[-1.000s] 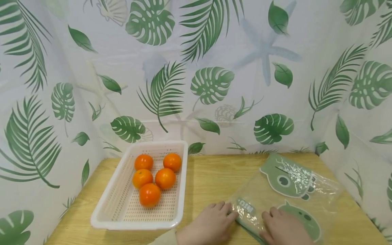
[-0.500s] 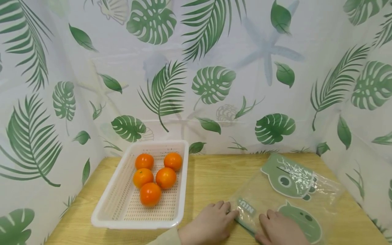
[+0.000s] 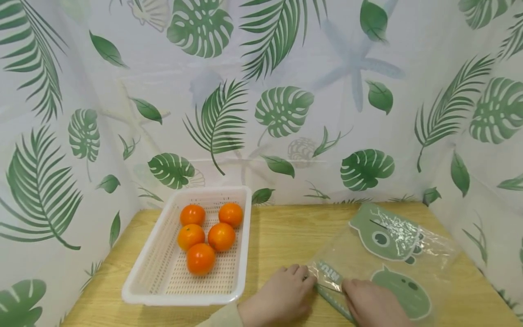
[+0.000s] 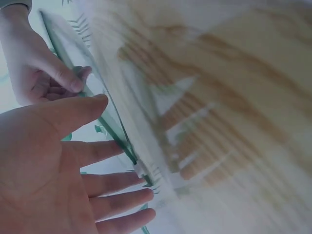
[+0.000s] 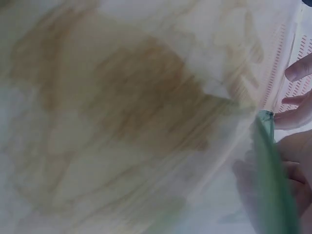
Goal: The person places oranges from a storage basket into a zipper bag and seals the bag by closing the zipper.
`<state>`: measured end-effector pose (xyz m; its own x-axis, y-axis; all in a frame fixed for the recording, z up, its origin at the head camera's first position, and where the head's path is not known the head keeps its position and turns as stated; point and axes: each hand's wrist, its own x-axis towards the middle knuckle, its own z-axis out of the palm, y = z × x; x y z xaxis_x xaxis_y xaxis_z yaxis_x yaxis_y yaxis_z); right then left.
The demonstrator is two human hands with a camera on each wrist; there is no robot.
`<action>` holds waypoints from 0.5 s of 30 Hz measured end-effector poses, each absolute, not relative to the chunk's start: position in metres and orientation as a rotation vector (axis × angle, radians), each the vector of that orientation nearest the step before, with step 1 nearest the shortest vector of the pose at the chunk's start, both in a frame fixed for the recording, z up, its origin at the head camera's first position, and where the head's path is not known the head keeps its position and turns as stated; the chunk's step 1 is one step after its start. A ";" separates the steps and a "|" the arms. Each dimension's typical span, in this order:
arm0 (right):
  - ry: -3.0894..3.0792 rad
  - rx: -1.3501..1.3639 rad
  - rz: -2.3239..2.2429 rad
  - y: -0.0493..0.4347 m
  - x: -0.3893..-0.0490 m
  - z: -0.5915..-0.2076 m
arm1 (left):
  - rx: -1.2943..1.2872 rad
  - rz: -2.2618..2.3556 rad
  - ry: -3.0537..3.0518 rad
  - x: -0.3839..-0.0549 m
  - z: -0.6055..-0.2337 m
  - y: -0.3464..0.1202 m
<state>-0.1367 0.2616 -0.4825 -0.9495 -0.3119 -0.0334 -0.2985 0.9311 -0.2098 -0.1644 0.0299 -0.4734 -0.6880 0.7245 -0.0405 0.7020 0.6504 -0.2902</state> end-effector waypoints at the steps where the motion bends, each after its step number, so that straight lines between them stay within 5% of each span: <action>1: 3.045 -0.474 -0.311 0.261 -0.136 -0.481 | -1.199 0.436 -2.785 -0.164 -0.473 0.030; 15: 3.433 -0.797 -0.378 0.263 -0.129 -0.480 | -1.111 0.375 -2.903 -0.163 -0.457 0.030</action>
<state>-0.1291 0.2629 -0.4798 -0.8227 -0.3761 0.4262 -0.4599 0.8811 -0.1102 -0.1631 0.0304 -0.4573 -0.7480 0.6595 -0.0751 0.6569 0.7193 -0.2260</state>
